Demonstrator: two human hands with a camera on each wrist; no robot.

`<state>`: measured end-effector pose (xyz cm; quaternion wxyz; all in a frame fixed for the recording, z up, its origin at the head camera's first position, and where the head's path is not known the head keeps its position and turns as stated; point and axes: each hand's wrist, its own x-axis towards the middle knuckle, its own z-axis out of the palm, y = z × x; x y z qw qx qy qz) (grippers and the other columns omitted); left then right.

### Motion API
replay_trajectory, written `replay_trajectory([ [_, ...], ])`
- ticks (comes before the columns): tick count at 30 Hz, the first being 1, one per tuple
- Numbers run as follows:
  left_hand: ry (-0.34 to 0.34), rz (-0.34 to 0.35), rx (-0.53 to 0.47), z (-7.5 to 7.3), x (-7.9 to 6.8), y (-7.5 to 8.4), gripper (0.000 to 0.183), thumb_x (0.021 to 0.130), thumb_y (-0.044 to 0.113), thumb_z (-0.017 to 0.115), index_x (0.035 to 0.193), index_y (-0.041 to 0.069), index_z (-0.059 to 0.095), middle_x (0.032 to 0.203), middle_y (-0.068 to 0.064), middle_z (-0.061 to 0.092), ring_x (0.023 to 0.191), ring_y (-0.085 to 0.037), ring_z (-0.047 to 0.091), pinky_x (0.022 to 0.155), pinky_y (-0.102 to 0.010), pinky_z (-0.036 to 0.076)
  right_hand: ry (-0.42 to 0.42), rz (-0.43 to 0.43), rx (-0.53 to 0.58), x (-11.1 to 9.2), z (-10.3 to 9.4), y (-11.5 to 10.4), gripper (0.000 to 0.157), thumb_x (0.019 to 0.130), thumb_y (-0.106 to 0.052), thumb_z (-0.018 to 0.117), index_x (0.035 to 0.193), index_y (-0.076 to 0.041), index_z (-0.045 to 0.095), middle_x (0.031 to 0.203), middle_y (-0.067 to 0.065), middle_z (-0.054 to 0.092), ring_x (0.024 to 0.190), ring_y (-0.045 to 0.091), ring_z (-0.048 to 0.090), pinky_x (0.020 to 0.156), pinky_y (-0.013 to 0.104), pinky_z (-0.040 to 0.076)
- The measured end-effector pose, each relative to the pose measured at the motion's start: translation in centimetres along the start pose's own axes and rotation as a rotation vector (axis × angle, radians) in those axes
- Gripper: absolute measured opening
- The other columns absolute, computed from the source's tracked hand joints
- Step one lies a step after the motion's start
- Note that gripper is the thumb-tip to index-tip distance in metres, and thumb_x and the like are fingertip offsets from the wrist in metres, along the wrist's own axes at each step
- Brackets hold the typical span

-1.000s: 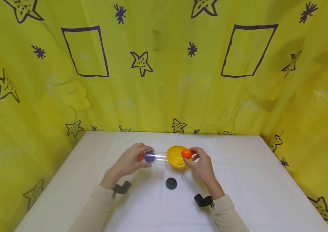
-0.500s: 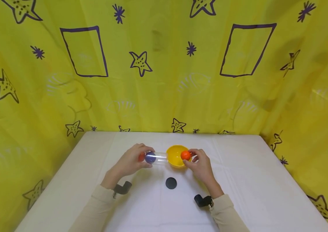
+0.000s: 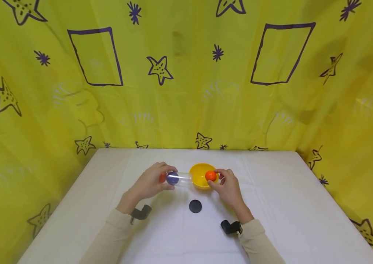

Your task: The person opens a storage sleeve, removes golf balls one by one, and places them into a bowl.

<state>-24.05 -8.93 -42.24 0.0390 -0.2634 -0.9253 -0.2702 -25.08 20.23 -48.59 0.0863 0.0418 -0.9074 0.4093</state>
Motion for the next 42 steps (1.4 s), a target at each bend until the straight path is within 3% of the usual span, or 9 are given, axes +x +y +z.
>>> replay_trajectory([
  [8, -0.025, -0.019, -0.028, 0.8, -0.3, -0.1, 0.045, 0.078, 0.033, 0.079, 0.119, 0.028, 0.062, 0.104, 0.009, 0.059, 0.102, -0.018, 0.055, 0.086, -0.03, 0.048, -0.016, 0.098, 0.02, -0.5, 0.3, 1.1, 0.049, 0.082, -0.035, 0.076, 0.122, -0.01, 0.06, 0.096, 0.01, 0.048, 0.085, 0.021, 0.045, 0.063, 0.022, 0.04],
  [17, -0.018, -0.014, -0.021, 0.8, -0.2, -0.2, 0.046, 0.078, 0.033, 0.08, 0.119, 0.028, 0.062, 0.105, 0.008, 0.059, 0.103, -0.02, 0.056, 0.086, -0.031, 0.049, -0.01, 0.065, 0.029, -0.5, 0.5, 0.9, 0.046, 0.083, -0.032, 0.076, 0.119, -0.009, 0.062, 0.093, 0.009, 0.047, 0.083, 0.021, 0.044, 0.062, 0.024, 0.038],
  [25, -0.012, -0.008, 0.006, 0.8, 0.0, -0.6, 0.046, 0.077, 0.034, 0.08, 0.119, 0.029, 0.062, 0.104, 0.01, 0.059, 0.102, -0.018, 0.056, 0.087, -0.03, 0.048, 0.022, 0.077, 0.054, -0.3, 0.4, 0.8, 0.021, 0.089, -0.02, 0.068, 0.108, -0.011, 0.065, 0.091, 0.008, 0.047, 0.083, 0.021, 0.045, 0.061, 0.023, 0.04],
  [34, -0.009, -0.005, -0.001, 0.6, 0.1, -0.6, 0.048, 0.076, 0.032, 0.081, 0.12, 0.027, 0.062, 0.103, 0.009, 0.059, 0.103, -0.023, 0.056, 0.085, -0.029, 0.048, 0.019, 0.094, 0.074, 0.0, 0.0, 0.2, 0.017, 0.091, -0.021, 0.064, 0.106, -0.012, 0.064, 0.09, 0.008, 0.046, 0.082, 0.022, 0.044, 0.061, 0.023, 0.038],
  [42, -0.004, 0.004, 0.019, 0.2, 0.1, -0.5, 0.049, 0.076, 0.033, 0.081, 0.121, 0.027, 0.062, 0.102, 0.009, 0.058, 0.098, -0.019, 0.055, 0.082, -0.028, 0.047, 0.005, 0.086, 0.097, 0.0, -0.5, -0.8, 0.016, 0.093, -0.022, 0.062, 0.107, -0.013, 0.063, 0.088, 0.008, 0.048, 0.082, 0.022, 0.045, 0.06, 0.024, 0.038],
])
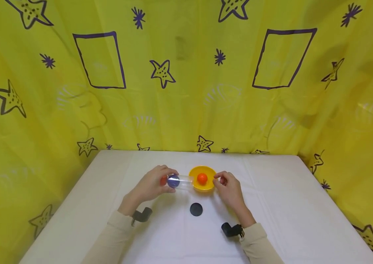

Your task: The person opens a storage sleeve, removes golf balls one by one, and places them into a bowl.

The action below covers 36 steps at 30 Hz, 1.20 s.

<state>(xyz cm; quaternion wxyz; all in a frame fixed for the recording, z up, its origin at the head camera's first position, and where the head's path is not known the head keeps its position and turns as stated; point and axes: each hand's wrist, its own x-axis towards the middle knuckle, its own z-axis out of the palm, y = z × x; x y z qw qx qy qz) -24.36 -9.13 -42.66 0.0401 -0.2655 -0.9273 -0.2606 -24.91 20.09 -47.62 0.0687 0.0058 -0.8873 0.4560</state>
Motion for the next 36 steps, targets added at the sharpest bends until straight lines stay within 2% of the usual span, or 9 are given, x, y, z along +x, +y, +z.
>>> replay_trajectory([
  [5, 0.011, 0.022, 0.011, -0.1, 0.0, 0.1, 0.049, 0.076, 0.034, 0.08, 0.121, 0.026, 0.062, 0.103, 0.008, 0.059, 0.099, -0.022, 0.057, 0.082, -0.028, 0.047, -0.027, -0.047, 0.032, -0.1, -0.2, -0.7, 0.017, 0.093, -0.025, 0.062, 0.106, -0.014, 0.064, 0.087, 0.007, 0.052, 0.083, 0.022, 0.046, 0.061, 0.023, 0.04],
  [11, 0.032, 0.033, 0.025, -0.2, 0.0, 0.2, 0.049, 0.075, 0.034, 0.082, 0.12, 0.026, 0.063, 0.101, 0.01, 0.059, 0.095, -0.02, 0.057, 0.079, -0.027, 0.047, -0.101, -0.156, 0.061, -0.3, -0.2, -1.6, 0.021, 0.092, -0.025, 0.065, 0.106, -0.01, 0.065, 0.088, 0.006, 0.059, 0.082, 0.021, 0.052, 0.065, 0.022, 0.046],
  [19, 0.05, 0.048, 0.048, -0.1, 0.0, 0.3, 0.048, 0.074, 0.034, 0.083, 0.118, 0.027, 0.065, 0.097, 0.012, 0.058, 0.091, -0.018, 0.057, 0.075, -0.024, 0.045, -0.267, -0.232, 0.053, -0.9, -0.1, -2.4, 0.03, 0.089, -0.027, 0.068, 0.114, -0.011, 0.062, 0.099, 0.004, 0.064, 0.083, 0.02, 0.056, 0.067, 0.024, 0.048],
  [21, 0.053, 0.056, 0.047, -0.1, 0.0, 0.3, 0.048, 0.074, 0.033, 0.083, 0.118, 0.027, 0.065, 0.097, 0.012, 0.058, 0.091, -0.019, 0.057, 0.075, -0.024, 0.044, -0.309, -0.259, 0.06, -1.0, 0.0, -2.5, 0.032, 0.089, -0.029, 0.069, 0.116, -0.014, 0.062, 0.102, 0.003, 0.065, 0.084, 0.019, 0.057, 0.068, 0.024, 0.048],
  [25, 0.062, 0.066, 0.064, -0.1, 0.0, 0.4, 0.048, 0.073, 0.032, 0.084, 0.117, 0.027, 0.066, 0.098, 0.012, 0.058, 0.089, -0.014, 0.054, 0.075, -0.024, 0.044, -0.378, -0.272, 0.068, -1.3, 0.0, -2.9, 0.036, 0.088, -0.034, 0.07, 0.119, -0.021, 0.059, 0.106, 0.003, 0.065, 0.086, 0.021, 0.06, 0.069, 0.027, 0.05],
  [29, 0.068, 0.076, 0.083, -0.2, 0.0, 0.6, 0.048, 0.072, 0.033, 0.084, 0.117, 0.027, 0.066, 0.1, 0.011, 0.06, 0.09, -0.011, 0.052, 0.077, -0.025, 0.045, -0.412, -0.27, 0.078, -1.4, 0.1, -2.8, 0.041, 0.086, -0.039, 0.071, 0.12, -0.023, 0.057, 0.105, 0.002, 0.064, 0.088, 0.021, 0.06, 0.071, 0.028, 0.052],
  [36, 0.076, 0.076, 0.083, -0.1, -0.1, 0.6, 0.046, 0.073, 0.032, 0.084, 0.115, 0.029, 0.066, 0.101, 0.011, 0.06, 0.092, -0.009, 0.052, 0.079, -0.025, 0.046, -0.411, -0.312, 0.066, -1.5, 0.2, -2.9, 0.035, 0.085, -0.04, 0.072, 0.114, -0.024, 0.06, 0.102, -0.001, 0.065, 0.086, 0.018, 0.062, 0.075, 0.027, 0.051],
])
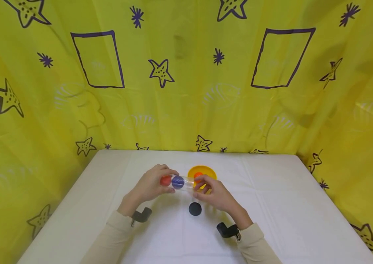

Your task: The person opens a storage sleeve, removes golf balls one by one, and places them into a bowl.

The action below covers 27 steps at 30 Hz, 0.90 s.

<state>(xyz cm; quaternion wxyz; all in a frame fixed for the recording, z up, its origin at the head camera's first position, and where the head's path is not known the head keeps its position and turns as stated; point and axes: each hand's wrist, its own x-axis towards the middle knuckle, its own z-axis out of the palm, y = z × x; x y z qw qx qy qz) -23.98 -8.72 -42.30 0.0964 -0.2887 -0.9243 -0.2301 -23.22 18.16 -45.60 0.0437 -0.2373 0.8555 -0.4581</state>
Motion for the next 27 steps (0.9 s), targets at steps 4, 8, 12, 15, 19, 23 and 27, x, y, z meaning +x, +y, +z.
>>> replay_trajectory([
  [4, 0.017, 0.018, 0.016, 0.04, -0.01, -0.06, 0.045, 0.073, 0.032, 0.084, 0.115, 0.027, 0.067, 0.1, 0.011, 0.061, 0.092, -0.01, 0.053, 0.078, -0.025, 0.046, 0.009, -0.01, -0.001, -0.01, 0.03, 0.02, 0.034, 0.085, -0.039, 0.072, 0.113, -0.024, 0.06, 0.105, 0.0, 0.065, 0.085, 0.017, 0.063, 0.074, 0.027, 0.052],
  [8, 0.026, 0.038, 0.021, 0.06, -0.05, -0.09, 0.045, 0.073, 0.033, 0.084, 0.114, 0.026, 0.067, 0.1, 0.011, 0.061, 0.093, -0.013, 0.055, 0.078, -0.027, 0.047, 0.01, 0.003, 0.003, -0.03, 0.03, 0.01, 0.037, 0.086, -0.038, 0.071, 0.117, -0.022, 0.059, 0.105, 0.001, 0.065, 0.085, 0.018, 0.062, 0.071, 0.027, 0.052],
  [12, 0.026, 0.032, 0.013, 0.07, -0.1, -0.11, 0.046, 0.073, 0.034, 0.083, 0.115, 0.025, 0.067, 0.101, 0.01, 0.061, 0.094, -0.015, 0.055, 0.079, -0.029, 0.047, 0.018, 0.022, -0.002, -0.04, 0.05, -0.08, 0.039, 0.086, -0.038, 0.071, 0.118, -0.02, 0.059, 0.105, 0.0, 0.065, 0.085, 0.018, 0.061, 0.071, 0.027, 0.052],
  [15, 0.024, 0.023, 0.01, 0.04, -0.14, -0.16, 0.047, 0.074, 0.034, 0.083, 0.117, 0.024, 0.066, 0.105, 0.008, 0.062, 0.096, -0.016, 0.054, 0.081, -0.03, 0.048, 0.028, 0.043, -0.008, 0.0, 0.09, -0.11, 0.041, 0.085, -0.04, 0.071, 0.118, -0.02, 0.059, 0.104, -0.001, 0.064, 0.086, 0.019, 0.059, 0.07, 0.027, 0.051],
  [19, 0.021, -0.001, 0.007, -0.01, -0.12, -0.23, 0.046, 0.076, 0.035, 0.081, 0.118, 0.025, 0.065, 0.108, 0.007, 0.062, 0.096, -0.013, 0.052, 0.08, -0.029, 0.048, 0.034, 0.07, -0.026, 0.04, 0.13, 0.03, 0.041, 0.084, -0.043, 0.071, 0.117, -0.021, 0.059, 0.101, -0.001, 0.063, 0.087, 0.02, 0.056, 0.07, 0.027, 0.049],
  [23, 0.02, -0.031, 0.003, -0.1, -0.08, -0.27, 0.046, 0.077, 0.039, 0.079, 0.119, 0.028, 0.064, 0.107, 0.008, 0.061, 0.096, -0.011, 0.05, 0.08, -0.027, 0.047, 0.038, 0.074, -0.043, 0.09, 0.18, 0.25, 0.04, 0.084, -0.042, 0.072, 0.115, -0.02, 0.061, 0.1, -0.001, 0.063, 0.088, 0.02, 0.054, 0.071, 0.027, 0.049],
  [27, 0.024, -0.039, 0.0, -0.28, -0.15, -0.37, 0.046, 0.077, 0.038, 0.079, 0.119, 0.028, 0.064, 0.107, 0.008, 0.061, 0.096, -0.011, 0.05, 0.08, -0.028, 0.047, 0.042, 0.073, -0.041, 0.17, 0.31, 0.15, 0.039, 0.083, -0.04, 0.074, 0.114, -0.02, 0.062, 0.1, -0.001, 0.064, 0.087, 0.02, 0.055, 0.071, 0.026, 0.049],
])
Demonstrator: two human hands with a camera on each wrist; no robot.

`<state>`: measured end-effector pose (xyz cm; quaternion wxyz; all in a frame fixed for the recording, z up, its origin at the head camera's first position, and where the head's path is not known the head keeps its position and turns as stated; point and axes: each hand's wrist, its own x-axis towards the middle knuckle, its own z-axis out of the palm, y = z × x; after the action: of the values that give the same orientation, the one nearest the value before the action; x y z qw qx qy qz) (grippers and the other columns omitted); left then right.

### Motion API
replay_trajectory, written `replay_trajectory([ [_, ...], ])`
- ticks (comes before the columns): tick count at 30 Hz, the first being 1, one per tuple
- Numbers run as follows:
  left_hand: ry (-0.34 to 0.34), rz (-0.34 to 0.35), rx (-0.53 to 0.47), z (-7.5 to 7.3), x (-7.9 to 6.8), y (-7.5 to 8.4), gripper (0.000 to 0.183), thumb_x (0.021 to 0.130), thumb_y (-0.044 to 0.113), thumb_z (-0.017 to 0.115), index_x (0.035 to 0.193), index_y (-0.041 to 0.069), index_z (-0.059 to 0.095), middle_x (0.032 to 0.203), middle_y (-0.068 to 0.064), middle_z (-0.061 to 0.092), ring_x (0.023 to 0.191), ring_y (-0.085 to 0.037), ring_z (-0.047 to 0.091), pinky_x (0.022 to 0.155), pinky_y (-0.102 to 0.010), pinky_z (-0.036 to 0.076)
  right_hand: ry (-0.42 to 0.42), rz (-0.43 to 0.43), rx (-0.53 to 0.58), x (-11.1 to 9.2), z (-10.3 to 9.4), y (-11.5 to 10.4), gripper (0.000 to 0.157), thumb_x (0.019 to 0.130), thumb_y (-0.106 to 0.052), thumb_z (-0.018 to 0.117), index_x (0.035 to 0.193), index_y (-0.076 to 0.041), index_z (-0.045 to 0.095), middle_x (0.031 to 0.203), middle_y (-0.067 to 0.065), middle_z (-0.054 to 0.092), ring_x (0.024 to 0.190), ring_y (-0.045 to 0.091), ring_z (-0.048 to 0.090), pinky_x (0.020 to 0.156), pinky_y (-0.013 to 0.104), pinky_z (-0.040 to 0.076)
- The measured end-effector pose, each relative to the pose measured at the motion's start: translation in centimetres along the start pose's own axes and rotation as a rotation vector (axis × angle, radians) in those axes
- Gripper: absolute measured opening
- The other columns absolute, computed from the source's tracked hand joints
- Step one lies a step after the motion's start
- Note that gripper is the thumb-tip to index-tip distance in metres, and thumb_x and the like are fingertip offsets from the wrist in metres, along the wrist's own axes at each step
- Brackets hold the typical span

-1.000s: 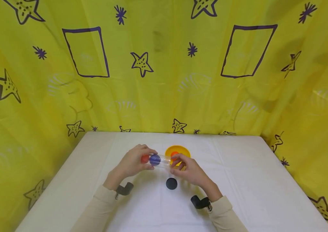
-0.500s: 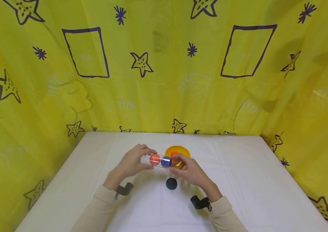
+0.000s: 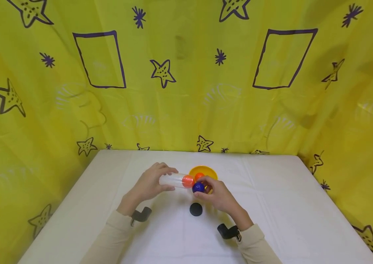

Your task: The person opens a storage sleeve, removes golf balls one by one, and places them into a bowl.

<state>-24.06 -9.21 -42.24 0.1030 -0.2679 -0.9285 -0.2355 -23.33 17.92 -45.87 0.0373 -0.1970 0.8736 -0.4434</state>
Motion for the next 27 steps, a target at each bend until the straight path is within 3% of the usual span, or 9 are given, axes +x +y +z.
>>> replay_trajectory([
  [18, 0.021, 0.029, -0.045, -0.05, -0.01, -0.26, 0.046, 0.077, 0.036, 0.079, 0.12, 0.023, 0.064, 0.104, 0.006, 0.062, 0.097, -0.018, 0.054, 0.079, -0.029, 0.047, 0.063, -0.039, 0.006, 0.05, -0.14, -0.15, 0.043, 0.08, -0.031, 0.078, 0.115, -0.013, 0.061, 0.095, 0.004, 0.064, 0.08, 0.023, 0.058, 0.064, 0.024, 0.049],
  [27, 0.023, -0.001, -0.065, 0.08, 0.12, -0.37, 0.046, 0.077, 0.034, 0.08, 0.12, 0.025, 0.064, 0.105, 0.006, 0.062, 0.099, -0.019, 0.055, 0.081, -0.031, 0.048, 0.126, 0.007, -0.043, -0.02, -0.61, 0.08, 0.039, 0.08, -0.033, 0.078, 0.109, -0.013, 0.062, 0.097, 0.003, 0.065, 0.081, 0.018, 0.057, 0.066, 0.024, 0.05],
])
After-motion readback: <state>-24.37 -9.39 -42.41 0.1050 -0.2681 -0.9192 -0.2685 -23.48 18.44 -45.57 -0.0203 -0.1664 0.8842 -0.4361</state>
